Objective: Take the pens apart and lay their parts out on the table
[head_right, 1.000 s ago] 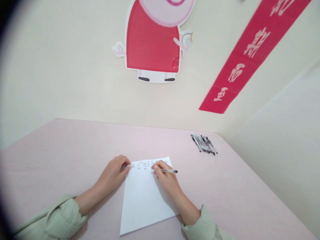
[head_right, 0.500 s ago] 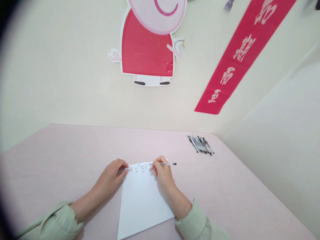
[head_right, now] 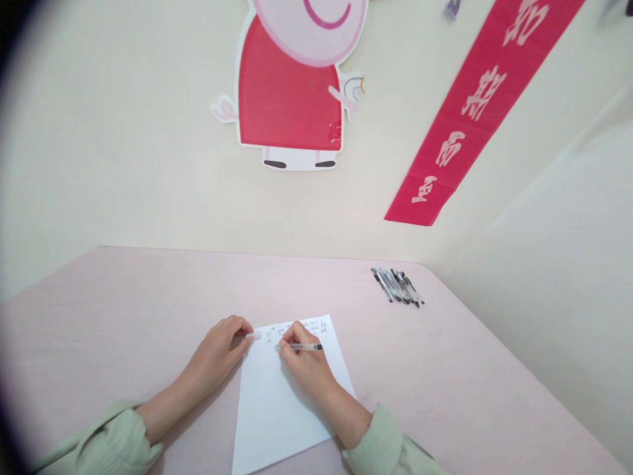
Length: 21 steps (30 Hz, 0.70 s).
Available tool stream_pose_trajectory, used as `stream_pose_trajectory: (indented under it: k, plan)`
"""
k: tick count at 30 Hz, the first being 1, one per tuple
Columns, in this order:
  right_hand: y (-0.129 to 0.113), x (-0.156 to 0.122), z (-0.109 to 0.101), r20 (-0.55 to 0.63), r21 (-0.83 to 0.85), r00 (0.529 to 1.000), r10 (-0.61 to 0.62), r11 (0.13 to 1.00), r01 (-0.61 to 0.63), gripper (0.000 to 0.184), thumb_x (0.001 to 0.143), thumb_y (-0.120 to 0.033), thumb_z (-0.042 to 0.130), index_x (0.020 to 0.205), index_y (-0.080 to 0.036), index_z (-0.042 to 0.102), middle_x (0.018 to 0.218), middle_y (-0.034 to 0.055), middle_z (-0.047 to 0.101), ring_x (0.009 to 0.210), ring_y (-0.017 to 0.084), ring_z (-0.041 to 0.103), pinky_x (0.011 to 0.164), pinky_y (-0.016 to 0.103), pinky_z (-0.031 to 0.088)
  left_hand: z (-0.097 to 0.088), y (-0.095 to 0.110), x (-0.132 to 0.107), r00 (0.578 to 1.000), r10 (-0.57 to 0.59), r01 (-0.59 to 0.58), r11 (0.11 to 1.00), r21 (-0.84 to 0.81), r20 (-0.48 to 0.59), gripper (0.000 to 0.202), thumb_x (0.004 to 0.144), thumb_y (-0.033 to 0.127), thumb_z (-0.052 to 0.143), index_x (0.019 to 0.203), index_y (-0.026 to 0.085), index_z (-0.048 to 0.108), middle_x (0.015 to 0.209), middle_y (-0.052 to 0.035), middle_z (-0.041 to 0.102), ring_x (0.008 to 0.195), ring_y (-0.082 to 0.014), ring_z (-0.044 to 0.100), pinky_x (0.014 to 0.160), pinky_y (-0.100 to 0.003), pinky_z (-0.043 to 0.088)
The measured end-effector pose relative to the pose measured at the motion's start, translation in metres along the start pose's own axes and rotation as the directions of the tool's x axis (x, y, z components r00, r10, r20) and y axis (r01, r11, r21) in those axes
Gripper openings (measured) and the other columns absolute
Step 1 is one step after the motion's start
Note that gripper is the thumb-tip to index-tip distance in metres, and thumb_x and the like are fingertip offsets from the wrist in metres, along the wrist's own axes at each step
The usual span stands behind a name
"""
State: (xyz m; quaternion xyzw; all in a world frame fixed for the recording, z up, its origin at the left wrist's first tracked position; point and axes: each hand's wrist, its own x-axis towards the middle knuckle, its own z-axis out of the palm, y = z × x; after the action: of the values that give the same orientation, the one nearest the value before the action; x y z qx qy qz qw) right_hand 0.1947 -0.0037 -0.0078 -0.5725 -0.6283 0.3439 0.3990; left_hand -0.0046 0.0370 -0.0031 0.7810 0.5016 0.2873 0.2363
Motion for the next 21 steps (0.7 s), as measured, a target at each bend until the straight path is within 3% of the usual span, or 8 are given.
stream_pose_trajectory:
  k: [21]
  plan:
    - [-0.0061,0.0000,-0.0025,0.019,-0.080,1.000,-0.022,0.997,0.024,0.011,0.078,-0.019,0.050,0.069,-0.023,0.047,0.062,-0.0052,0.049,0.059,0.013,0.047,0.057,0.024,0.033,0.0007,0.0003,0.0007,1.000,-0.005,0.005,1.000,0.003,0.016,0.007,0.082,0.022,0.048,0.081,0.021,0.055,0.082,-0.0041,0.060,0.082,-0.0228,0.054,0.076,-0.038,0.041]
